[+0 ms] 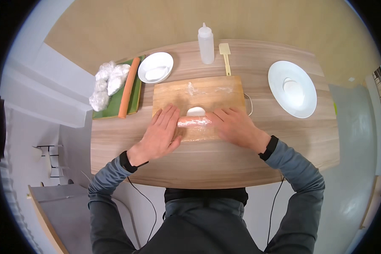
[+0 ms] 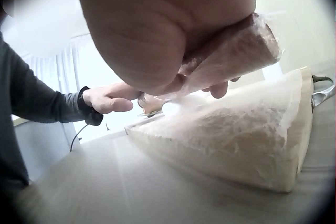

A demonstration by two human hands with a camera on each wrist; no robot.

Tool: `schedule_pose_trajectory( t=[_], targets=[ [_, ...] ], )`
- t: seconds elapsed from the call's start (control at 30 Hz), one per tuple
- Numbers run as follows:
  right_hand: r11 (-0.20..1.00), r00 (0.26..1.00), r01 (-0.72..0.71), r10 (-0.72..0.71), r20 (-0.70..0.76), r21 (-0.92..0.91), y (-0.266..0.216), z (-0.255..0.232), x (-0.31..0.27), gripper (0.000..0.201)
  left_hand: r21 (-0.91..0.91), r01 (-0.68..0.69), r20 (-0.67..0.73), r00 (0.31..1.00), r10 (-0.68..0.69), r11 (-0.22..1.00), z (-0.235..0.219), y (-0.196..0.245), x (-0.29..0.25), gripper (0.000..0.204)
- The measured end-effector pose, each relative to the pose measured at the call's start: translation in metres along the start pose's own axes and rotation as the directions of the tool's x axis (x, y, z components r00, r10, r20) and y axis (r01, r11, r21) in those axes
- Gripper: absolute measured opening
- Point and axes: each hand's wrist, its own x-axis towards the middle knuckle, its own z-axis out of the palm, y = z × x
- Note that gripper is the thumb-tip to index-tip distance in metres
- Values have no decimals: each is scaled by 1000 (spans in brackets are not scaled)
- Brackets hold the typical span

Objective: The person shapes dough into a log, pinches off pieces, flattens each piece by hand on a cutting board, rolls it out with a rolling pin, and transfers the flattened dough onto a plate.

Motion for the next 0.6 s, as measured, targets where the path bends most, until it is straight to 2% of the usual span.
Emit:
schedule_pose_trajectory(
  t=[0.1,0.17,0.27,0.37,0.6],
  targets=[
    [997,997,-27,32,71,-77,-4,-3,1,52,-7,27,49,998,-26,1000,8,-4,0,82],
    [969,997,-61,51,-50,-240,-11,-5,3,66,-11,38,47,998,-37,999,9,-3,0,84],
    [978,993,-108,115,34,-176,-13,2,-1,78,-18,48,39,998,-47,999,11,-6,4,88],
    [974,988,-111,130,85,-197,-1,1,14,83,-29,83,42,996,-81,996,15,-13,16,91],
    [978,996,-64,74,47,-196,45,18,39,87,-35,135,25,991,-134,990,21,-48,51,96]
  ],
)
